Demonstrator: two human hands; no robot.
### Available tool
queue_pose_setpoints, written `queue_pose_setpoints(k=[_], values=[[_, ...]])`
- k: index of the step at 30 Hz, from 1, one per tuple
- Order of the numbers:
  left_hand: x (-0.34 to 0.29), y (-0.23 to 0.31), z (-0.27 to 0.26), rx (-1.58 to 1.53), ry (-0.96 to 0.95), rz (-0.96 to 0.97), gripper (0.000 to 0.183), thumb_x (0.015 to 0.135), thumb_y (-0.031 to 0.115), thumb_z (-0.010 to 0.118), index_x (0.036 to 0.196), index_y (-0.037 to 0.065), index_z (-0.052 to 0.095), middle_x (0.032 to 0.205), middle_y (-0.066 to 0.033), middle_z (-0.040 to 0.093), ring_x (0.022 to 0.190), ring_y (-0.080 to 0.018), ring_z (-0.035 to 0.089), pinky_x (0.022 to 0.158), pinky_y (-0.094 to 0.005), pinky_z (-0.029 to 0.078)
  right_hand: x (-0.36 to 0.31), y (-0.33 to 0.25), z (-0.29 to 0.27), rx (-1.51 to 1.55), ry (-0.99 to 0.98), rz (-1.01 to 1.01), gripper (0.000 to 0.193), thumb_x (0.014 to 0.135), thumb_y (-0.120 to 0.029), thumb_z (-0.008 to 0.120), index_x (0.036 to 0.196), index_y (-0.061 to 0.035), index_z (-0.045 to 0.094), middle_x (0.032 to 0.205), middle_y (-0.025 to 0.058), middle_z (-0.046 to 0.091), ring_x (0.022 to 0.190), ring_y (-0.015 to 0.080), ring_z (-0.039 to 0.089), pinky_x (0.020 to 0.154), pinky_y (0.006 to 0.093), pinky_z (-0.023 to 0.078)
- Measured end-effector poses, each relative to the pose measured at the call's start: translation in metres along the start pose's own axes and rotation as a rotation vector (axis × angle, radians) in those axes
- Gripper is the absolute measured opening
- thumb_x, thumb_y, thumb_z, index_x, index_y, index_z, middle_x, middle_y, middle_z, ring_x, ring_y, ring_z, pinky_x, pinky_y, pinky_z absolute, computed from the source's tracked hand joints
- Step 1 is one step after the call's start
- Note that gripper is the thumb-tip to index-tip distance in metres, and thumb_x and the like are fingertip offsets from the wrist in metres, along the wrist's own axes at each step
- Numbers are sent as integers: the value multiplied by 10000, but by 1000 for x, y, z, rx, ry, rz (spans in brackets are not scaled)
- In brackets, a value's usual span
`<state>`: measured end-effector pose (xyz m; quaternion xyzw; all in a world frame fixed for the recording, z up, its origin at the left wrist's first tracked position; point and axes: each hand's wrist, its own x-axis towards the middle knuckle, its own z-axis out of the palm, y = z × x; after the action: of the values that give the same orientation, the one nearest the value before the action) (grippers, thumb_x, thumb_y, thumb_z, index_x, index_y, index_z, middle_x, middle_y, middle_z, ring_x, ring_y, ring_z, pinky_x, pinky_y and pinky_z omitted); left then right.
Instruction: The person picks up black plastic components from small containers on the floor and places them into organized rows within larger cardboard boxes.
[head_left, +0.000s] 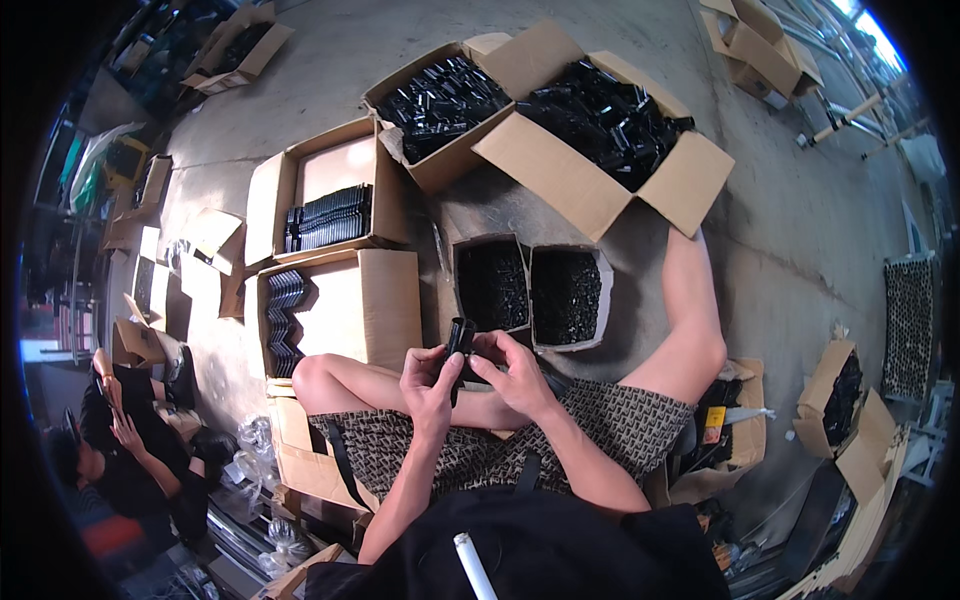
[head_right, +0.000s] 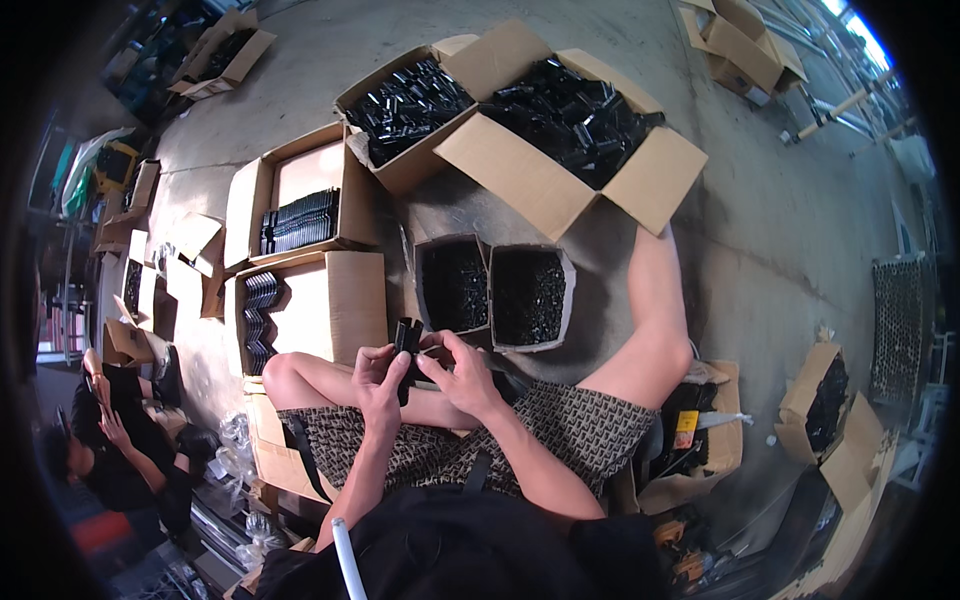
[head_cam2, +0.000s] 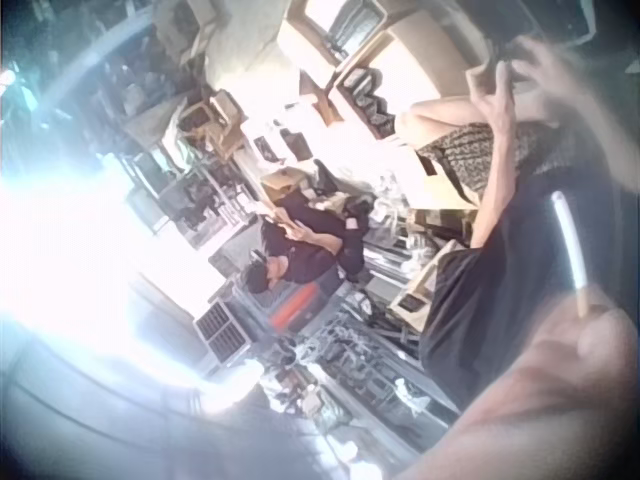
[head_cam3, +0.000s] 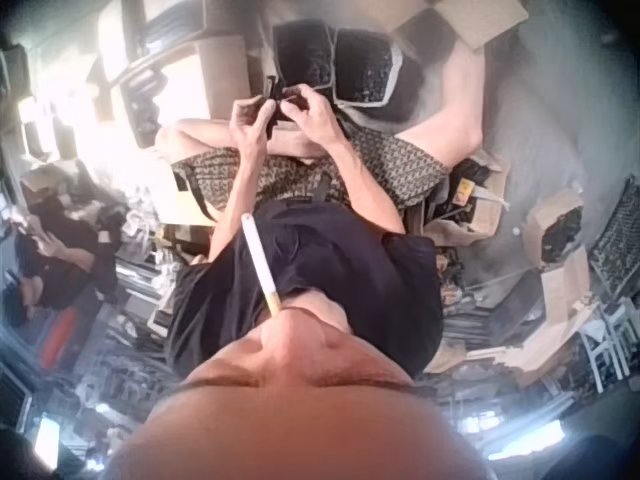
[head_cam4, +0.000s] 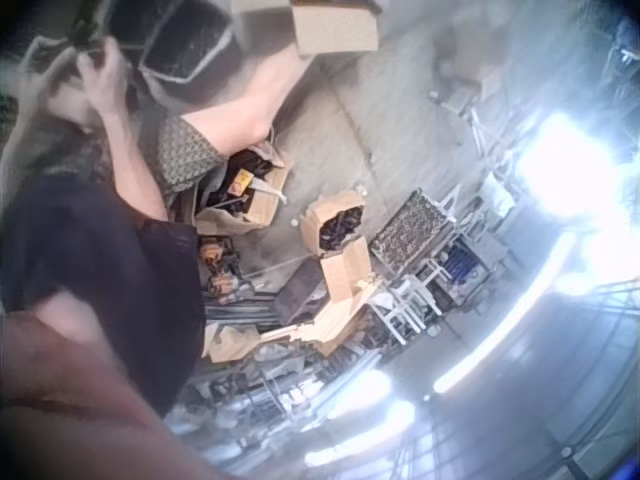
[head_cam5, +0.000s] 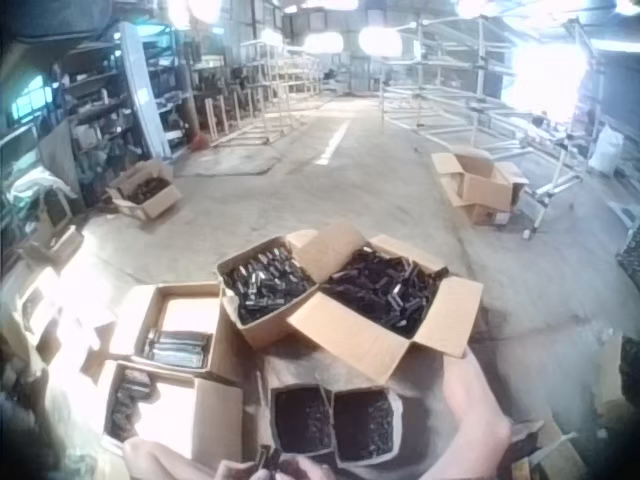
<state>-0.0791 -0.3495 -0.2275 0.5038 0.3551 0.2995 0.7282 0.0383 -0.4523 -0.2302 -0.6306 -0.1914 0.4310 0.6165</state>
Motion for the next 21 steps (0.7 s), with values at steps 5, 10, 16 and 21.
queue_pose_setpoints(k=[5, 10, 16, 21], values=[[0, 1, 2, 3, -3, 3, 185, 916, 7, 726, 1023, 16, 574, 951, -31, 673, 837, -49, 617, 749, -194, 489, 10, 23, -1, 19, 27, -70, 299, 950, -163, 677, 1182, 17, 624, 1026, 94, 708, 937, 131, 670, 832, 294, 529], [1, -2, 1, -13, 12, -2, 204, 911, 24, 738, 1019, 14, 566, 926, -41, 681, 820, -55, 626, 727, -204, 501, 8, 19, 1, 80, 0, -83, 238, 964, -121, 657, 1154, 19, 626, 1040, 46, 684, 957, 101, 634, 859, 278, 517], [1, -6, 0, -29, 16, -9, 209, 905, 32, 748, 998, 20, 560, 943, -40, 681, 830, -59, 623, 726, -211, 498, 7, 29, 4, 140, -12, -28, 243, 969, -113, 666, 1175, -4, 600, 1082, 18, 646, 972, 71, 595, 877, 243, 499], [3, -15, -4, -32, 19, -17, 228, 897, 55, 763, 995, 24, 560, 943, -30, 673, 841, -59, 619, 735, -215, 495, 10, 36, 2, 68, 33, -5, 272, 1008, -197, 622, 1142, 36, 664, 1011, 38, 698, 943, 79, 607, 863, 263, 499]])
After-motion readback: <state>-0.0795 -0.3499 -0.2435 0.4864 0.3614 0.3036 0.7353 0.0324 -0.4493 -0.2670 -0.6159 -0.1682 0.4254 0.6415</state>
